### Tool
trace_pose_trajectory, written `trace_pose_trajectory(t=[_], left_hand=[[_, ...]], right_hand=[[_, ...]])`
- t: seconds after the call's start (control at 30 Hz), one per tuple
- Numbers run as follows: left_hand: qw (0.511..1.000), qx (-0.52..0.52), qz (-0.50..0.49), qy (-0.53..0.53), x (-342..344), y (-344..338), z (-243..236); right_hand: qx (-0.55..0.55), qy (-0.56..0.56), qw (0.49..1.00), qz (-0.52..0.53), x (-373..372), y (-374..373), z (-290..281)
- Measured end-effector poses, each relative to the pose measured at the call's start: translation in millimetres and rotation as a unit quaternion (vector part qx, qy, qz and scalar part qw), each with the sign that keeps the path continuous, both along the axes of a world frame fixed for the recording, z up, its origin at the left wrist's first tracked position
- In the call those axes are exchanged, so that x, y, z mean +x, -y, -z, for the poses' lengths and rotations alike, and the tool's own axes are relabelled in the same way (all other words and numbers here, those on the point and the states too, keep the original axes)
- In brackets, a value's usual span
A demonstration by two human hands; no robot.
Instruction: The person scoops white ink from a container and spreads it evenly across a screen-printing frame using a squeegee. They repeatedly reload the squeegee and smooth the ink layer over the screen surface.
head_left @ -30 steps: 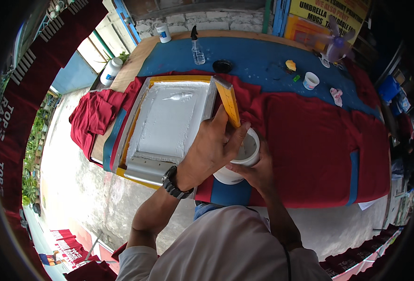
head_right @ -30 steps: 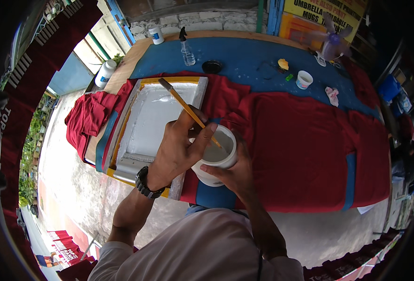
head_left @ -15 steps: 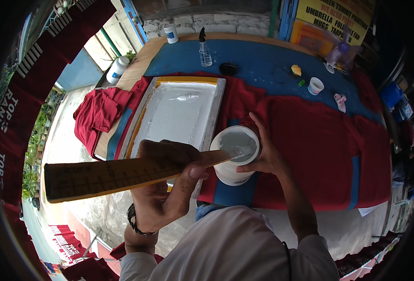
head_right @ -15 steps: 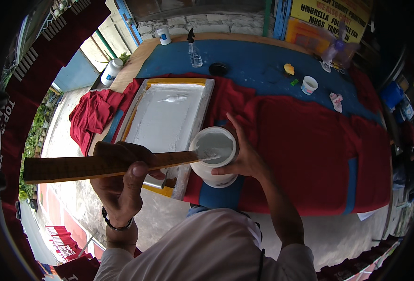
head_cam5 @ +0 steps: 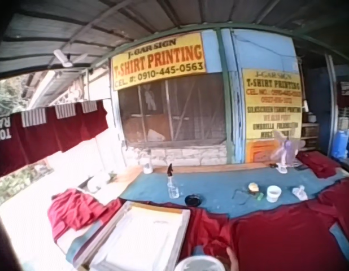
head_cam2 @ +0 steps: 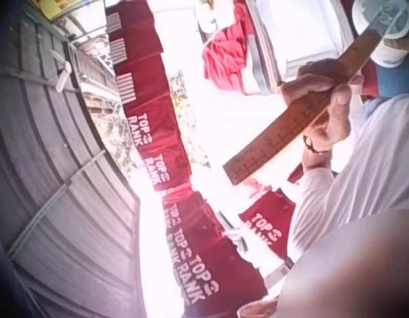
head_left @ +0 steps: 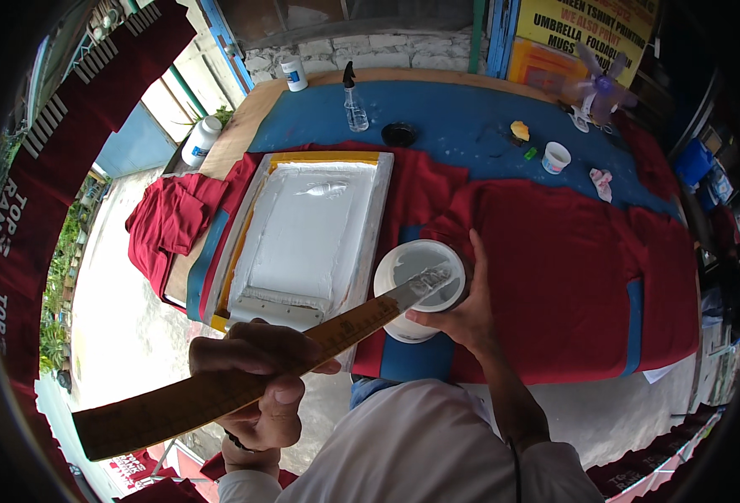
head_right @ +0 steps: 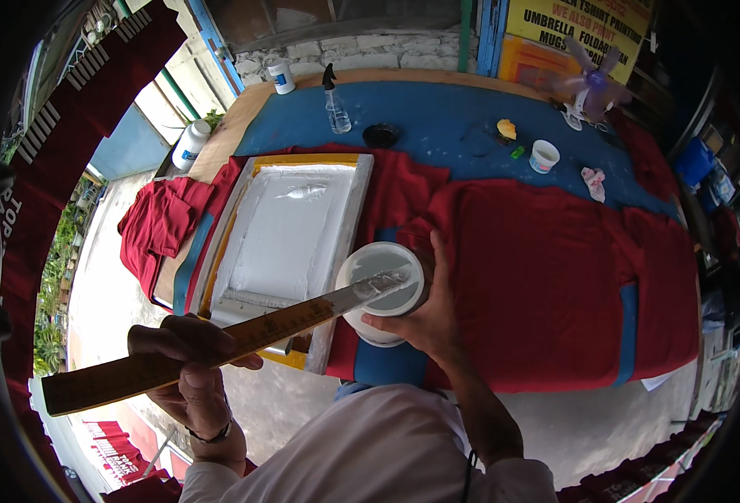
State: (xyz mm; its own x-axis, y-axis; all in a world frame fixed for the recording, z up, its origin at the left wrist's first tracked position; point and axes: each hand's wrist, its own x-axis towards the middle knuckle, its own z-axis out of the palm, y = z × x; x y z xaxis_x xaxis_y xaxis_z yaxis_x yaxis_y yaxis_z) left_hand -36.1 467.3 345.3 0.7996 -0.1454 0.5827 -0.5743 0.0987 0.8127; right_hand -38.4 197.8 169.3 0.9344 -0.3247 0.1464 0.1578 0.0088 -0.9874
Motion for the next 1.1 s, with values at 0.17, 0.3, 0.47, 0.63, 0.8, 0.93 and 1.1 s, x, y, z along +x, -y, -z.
trace_pose_trajectory(t=[0.17,0.3,0.47,0.63,0.8,0.93,1.1], left_hand=[[0.992,0.021,0.121,0.029,34.3,21.7,21.9],[0.972,0.174,0.137,0.080,78.7,66.0,47.7],[0.956,0.240,0.167,-0.030,101.7,95.5,59.4],[0.974,0.165,0.156,-0.008,88.4,73.3,25.8],[0.991,0.099,0.081,-0.037,46.0,29.0,-10.1],[0.999,0.004,0.049,0.013,25.2,17.3,-6.1],[0.997,0.040,-0.015,0.066,15.6,-4.4,6.6]], right_hand=[[0.065,0.030,0.997,0.006,2.5,-4.1,3.9],[0.048,0.042,0.998,0.027,0.8,-14.8,8.5],[0.045,0.045,0.998,0.029,1.0,-20.8,10.6],[-0.085,0.034,0.993,-0.072,7.1,7.4,-4.3],[-0.160,0.035,0.970,-0.181,25.5,43.8,-9.2],[-0.085,0.028,0.979,-0.185,30.9,44.2,0.5],[-0.033,0.048,0.988,-0.146,23.1,32.0,5.7]])
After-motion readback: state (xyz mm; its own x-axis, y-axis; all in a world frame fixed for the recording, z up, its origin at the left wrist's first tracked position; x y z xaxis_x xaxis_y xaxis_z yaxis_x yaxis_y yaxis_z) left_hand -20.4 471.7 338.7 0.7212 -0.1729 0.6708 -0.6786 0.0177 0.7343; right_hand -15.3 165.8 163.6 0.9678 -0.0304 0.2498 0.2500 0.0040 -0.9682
